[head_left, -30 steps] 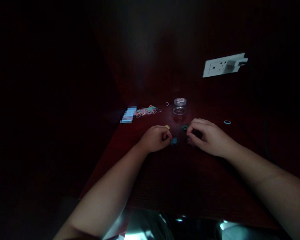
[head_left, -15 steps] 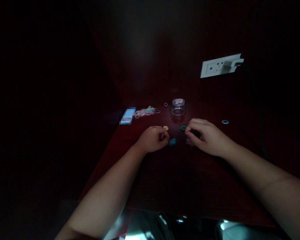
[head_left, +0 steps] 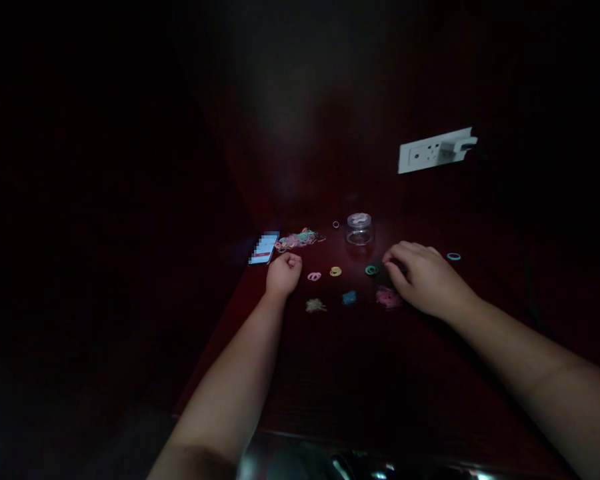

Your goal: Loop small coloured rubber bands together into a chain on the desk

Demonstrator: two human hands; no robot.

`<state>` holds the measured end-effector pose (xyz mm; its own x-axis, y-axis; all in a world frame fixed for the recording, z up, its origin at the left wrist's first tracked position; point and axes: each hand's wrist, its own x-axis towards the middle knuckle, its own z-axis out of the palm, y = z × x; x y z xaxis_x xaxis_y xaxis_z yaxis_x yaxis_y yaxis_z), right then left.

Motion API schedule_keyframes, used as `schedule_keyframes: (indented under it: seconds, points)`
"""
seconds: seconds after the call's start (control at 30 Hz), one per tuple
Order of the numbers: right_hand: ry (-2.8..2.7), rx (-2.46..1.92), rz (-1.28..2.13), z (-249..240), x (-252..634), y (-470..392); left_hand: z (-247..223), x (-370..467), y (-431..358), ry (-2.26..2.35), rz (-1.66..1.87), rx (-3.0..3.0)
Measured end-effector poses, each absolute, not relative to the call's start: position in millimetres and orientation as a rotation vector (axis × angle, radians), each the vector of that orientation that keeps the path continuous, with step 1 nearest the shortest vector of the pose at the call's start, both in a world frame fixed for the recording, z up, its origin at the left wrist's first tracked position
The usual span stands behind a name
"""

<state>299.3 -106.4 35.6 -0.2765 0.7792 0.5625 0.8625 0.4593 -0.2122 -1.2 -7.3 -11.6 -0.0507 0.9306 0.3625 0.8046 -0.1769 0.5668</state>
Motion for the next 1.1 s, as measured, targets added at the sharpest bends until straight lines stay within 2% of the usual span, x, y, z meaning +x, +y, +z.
schedule_keyframes:
  seconds: [0.33, 0.8, 1.1]
  points:
    - [-2.096, -1.536, -0.188, 37, 295, -108, -10, 3, 22, 1.873, 0.948, 2.288]
    - [-2.061, -1.577, -0.184, 41, 291, -114, 17, 53, 97, 1.890, 0.390, 2.587]
    - [-2.034, -1.568, -0.199, 40, 293, -111, 22, 57, 70, 1.851, 0.592, 2.541]
